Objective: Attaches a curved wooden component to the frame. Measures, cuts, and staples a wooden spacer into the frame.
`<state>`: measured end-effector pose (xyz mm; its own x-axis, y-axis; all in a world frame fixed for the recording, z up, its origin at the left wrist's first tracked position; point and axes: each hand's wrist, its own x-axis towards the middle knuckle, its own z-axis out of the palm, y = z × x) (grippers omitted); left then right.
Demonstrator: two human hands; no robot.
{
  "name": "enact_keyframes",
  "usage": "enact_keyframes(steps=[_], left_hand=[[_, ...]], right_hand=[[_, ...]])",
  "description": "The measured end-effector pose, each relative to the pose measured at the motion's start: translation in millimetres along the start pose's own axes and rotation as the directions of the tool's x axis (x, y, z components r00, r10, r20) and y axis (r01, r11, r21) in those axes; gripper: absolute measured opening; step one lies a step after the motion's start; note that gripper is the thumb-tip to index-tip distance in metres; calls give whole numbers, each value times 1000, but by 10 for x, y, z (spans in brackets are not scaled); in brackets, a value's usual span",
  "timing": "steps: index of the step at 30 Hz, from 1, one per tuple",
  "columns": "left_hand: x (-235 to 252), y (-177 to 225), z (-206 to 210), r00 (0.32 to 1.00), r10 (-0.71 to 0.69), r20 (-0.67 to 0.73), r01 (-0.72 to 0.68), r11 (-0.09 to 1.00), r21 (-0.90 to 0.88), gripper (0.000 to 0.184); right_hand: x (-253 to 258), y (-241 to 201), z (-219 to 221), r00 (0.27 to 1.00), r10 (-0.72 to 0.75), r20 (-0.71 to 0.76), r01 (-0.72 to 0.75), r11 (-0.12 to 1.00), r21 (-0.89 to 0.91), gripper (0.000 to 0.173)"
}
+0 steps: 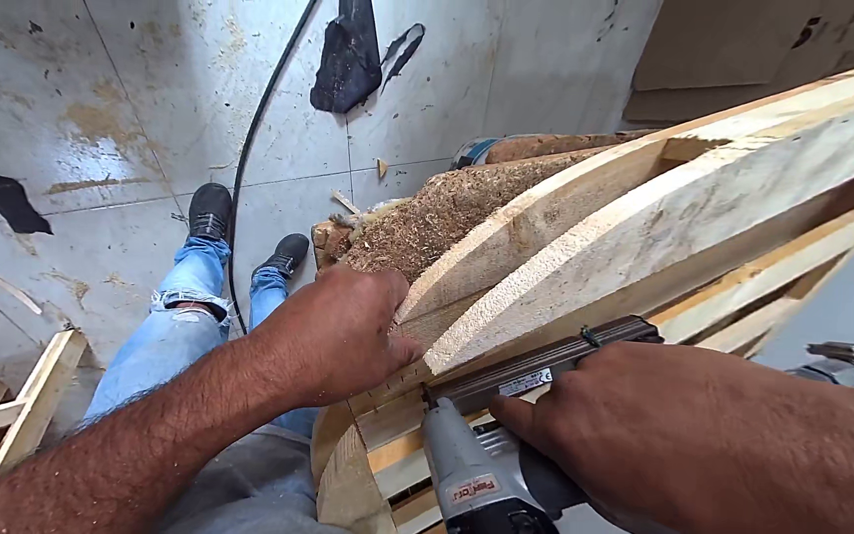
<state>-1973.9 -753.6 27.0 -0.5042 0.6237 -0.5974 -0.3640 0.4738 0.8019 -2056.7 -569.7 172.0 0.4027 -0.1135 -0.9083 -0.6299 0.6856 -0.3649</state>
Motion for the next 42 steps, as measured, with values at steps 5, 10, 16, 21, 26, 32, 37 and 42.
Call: enact_keyframes(steps=[5, 10, 16, 21, 26, 32, 37, 42], left_hand=[[5, -29, 17, 1000, 22, -21, -22, 1000, 1, 25], [-2, -11, 20, 999, 20, -43, -21, 1000, -6, 24], [1, -7, 18, 1000, 8, -28, -8, 1000, -11, 24], [-2, -17, 47, 999, 11, -49, -12, 1000, -19, 23], [-5, 6, 34, 999, 5, -50, -6, 1000, -26, 23], [1, 6, 33, 999, -14, -49, 13, 1000, -24, 22], [-6, 25, 15, 999, -33, -35, 32, 999, -32, 21], [-19, 33, 22, 999, -38, -34, 37, 999, -32, 22]], right_hand=[[5, 68, 38, 999, 33, -17, -33, 999, -32, 17], [0, 84, 37, 999, 29, 21, -29, 1000, -12, 18], [-95, 275, 184, 998, 59, -23, -60, 998, -31, 29], [-70, 322, 222, 997, 47, -56, -51, 996, -76, 20], [-169, 385, 315, 994, 78, -78, -81, 996, -34, 29], [-185, 465, 360, 990, 121, -78, -124, 991, -45, 17], [-243, 533, 461, 986, 114, -118, -122, 991, -61, 30], [-248, 412, 337, 979, 200, -49, -201, 979, -24, 17]])
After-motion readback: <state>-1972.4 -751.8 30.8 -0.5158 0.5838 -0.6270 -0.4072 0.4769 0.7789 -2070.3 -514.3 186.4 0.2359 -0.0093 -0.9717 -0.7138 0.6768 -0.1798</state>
